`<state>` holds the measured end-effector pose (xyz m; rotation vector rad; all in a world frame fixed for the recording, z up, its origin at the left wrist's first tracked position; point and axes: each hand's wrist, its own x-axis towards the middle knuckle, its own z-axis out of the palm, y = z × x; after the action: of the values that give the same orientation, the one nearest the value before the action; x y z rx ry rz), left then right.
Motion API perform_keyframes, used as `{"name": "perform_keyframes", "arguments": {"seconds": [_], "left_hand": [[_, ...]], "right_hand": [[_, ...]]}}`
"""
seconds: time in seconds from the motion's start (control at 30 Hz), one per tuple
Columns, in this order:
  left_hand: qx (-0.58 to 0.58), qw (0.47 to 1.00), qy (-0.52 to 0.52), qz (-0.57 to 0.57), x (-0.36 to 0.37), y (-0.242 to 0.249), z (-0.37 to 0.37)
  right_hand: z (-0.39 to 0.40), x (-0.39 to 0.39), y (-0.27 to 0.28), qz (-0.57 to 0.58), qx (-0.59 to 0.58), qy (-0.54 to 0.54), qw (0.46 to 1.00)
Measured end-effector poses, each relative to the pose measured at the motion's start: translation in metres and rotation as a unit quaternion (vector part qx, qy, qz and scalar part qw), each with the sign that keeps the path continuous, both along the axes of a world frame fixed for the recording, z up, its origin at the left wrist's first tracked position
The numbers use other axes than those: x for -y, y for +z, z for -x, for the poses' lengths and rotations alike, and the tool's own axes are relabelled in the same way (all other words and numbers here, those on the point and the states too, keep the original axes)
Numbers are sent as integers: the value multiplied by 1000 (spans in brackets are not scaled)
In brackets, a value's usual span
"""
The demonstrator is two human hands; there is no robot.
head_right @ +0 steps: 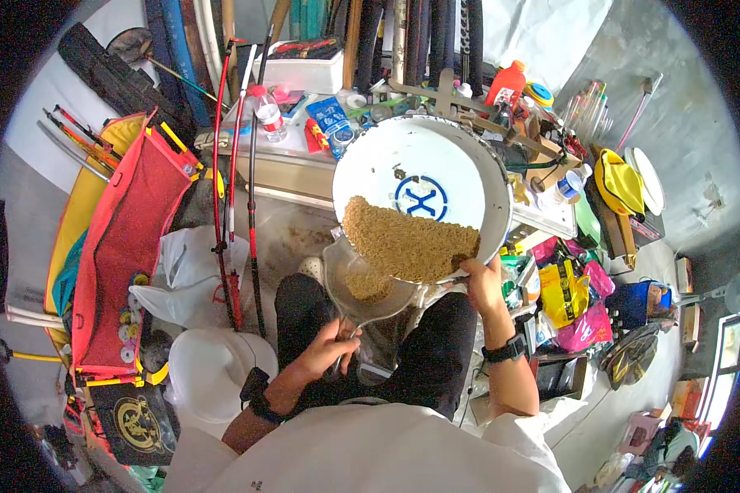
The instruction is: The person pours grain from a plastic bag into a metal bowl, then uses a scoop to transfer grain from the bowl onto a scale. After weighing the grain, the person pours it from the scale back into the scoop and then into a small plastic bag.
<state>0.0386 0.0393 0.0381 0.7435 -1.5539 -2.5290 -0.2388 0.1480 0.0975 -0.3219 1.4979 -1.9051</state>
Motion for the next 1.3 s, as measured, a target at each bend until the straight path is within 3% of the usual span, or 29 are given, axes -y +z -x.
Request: {"name": "perform_keyframes", "arguments": {"seconds": [0.17, 0.4, 0.73, 1.0, 1.3], "left_hand": [[-1, 1000, -4, 3, 3, 0, 2], [4, 1000, -9, 1, 6, 0, 5], [4, 1000, -4, 7, 10, 1, 8], [15, 1000, 0, 3, 13, -3, 7], [19, 1000, 4, -4, 13, -2, 8]], "right_hand": [[22, -1, -41, -21, -54, -17, 998], [10, 7, -20, -29, -109, -24, 993], [16, 8, -37, -58, -140, -52, 987], [10, 10, -29, -89, -242, -48, 965], [9, 10, -33, -71, -208, -2, 975]]}}
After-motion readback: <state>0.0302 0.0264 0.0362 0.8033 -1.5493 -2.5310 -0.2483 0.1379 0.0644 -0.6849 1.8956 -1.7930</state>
